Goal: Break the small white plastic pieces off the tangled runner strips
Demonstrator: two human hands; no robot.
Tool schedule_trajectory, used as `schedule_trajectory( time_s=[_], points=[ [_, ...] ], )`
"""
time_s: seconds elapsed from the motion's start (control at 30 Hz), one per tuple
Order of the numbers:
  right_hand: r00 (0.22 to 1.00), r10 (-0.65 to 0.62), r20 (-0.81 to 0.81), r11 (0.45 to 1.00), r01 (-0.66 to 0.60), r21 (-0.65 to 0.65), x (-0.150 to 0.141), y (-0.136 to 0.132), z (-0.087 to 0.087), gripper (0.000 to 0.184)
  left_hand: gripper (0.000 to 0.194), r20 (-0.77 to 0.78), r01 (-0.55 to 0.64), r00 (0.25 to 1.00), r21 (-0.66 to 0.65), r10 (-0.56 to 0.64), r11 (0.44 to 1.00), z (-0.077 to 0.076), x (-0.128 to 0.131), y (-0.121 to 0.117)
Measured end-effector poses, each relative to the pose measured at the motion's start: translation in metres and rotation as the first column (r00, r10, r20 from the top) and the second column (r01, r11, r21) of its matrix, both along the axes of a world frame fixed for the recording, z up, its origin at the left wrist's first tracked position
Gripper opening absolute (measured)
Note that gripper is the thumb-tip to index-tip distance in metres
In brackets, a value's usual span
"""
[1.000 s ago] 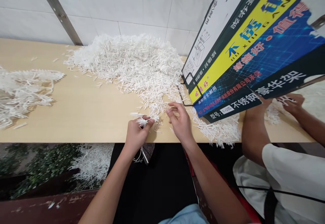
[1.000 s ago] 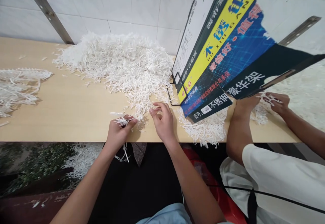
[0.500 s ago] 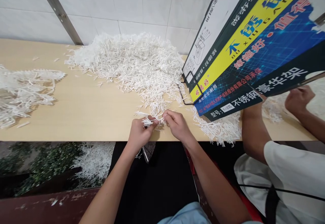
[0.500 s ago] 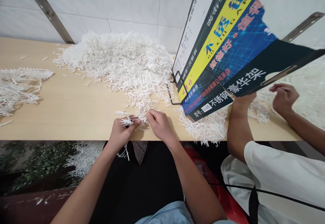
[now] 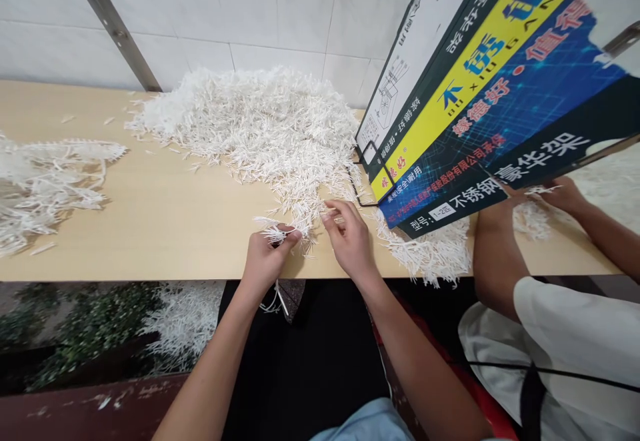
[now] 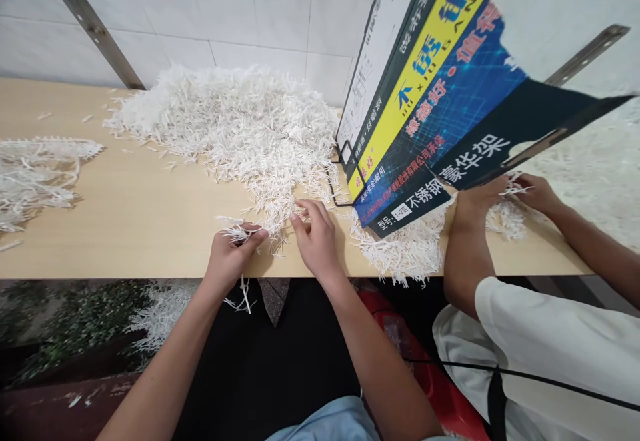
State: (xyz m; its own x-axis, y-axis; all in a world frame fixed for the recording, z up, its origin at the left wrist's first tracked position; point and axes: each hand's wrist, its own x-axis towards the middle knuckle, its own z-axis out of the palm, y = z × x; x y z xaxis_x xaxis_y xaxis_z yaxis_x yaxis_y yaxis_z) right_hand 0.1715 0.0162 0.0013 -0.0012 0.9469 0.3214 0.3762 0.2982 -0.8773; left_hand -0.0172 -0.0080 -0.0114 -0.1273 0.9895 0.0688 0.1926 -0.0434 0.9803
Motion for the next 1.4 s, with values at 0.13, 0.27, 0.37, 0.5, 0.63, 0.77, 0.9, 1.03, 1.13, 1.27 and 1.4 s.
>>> schedule_trajectory(
  time_s=[0.13, 0.27, 0.37, 0.5, 0.63, 0.77, 0.9, 1.03, 1.13, 1.27, 1.4],
  points=[
    [0.983, 0.178, 0.055, 0.984, -0.176, -0.031, 0.000, -0.004, 0.006, 0.021, 0.027, 0.018, 0.033, 0.999, 0.010, -0.033, 0.999, 0.001, 0.001, 0.001],
    [0.929, 0.343, 0.140, 0.938, -0.346, 0.003, 0.003, -0.002, 0.007, 0.017, 0.026, 0.061, 0.114, 0.991, 0.019, -0.115, 0.993, 0.002, 0.000, 0.001],
    [0.907, 0.383, 0.178, 0.922, -0.387, -0.010, 0.003, -0.003, 0.007, 0.018, 0.023, 0.017, 0.178, 0.984, 0.041, -0.179, 0.983, 0.003, 0.000, 0.000],
    [0.927, 0.327, 0.185, 0.944, -0.328, -0.024, 0.002, -0.006, 0.009, 0.023, 0.020, -0.097, 0.195, 0.977, 0.029, -0.191, 0.980, 0.004, 0.000, 0.001],
    [0.951, 0.275, 0.144, 0.961, -0.278, -0.003, 0.001, -0.009, 0.012, 0.023, 0.020, -0.120, 0.222, 0.969, 0.054, -0.214, 0.974, 0.004, 0.003, 0.004],
    [0.971, 0.235, 0.046, 0.972, -0.235, -0.018, 0.007, -0.005, 0.002, 0.020, 0.019, -0.127, 0.211, 0.971, 0.067, -0.201, 0.975, 0.004, 0.005, 0.005],
    [0.943, -0.027, -0.332, 0.998, 0.004, -0.070, 0.020, 0.007, -0.014, 0.020, 0.020, -0.110, 0.146, 0.984, 0.021, -0.143, 0.989, 0.002, -0.002, -0.001],
    [0.987, -0.044, -0.152, 0.999, 0.043, -0.006, 0.016, 0.008, -0.013, 0.026, 0.026, -0.047, 0.137, 0.990, 0.017, -0.136, 0.990, 0.002, -0.004, -0.004],
    [0.991, 0.005, 0.134, 0.994, -0.019, 0.104, 0.006, -0.001, -0.002, 0.044, 0.035, 0.010, 0.171, 0.985, 0.002, -0.171, 0.985, 0.006, -0.001, -0.001],
    [0.980, 0.140, 0.138, 0.984, -0.154, 0.091, 0.005, -0.012, 0.007, 0.024, 0.040, 0.015, 0.217, 0.976, 0.031, -0.217, 0.976, 0.009, 0.003, 0.002],
    [0.938, 0.335, 0.095, 0.939, -0.340, 0.051, 0.008, -0.009, 0.005, 0.019, 0.038, 0.000, 0.255, 0.967, 0.029, -0.256, 0.966, 0.008, 0.004, 0.003]
  ],
)
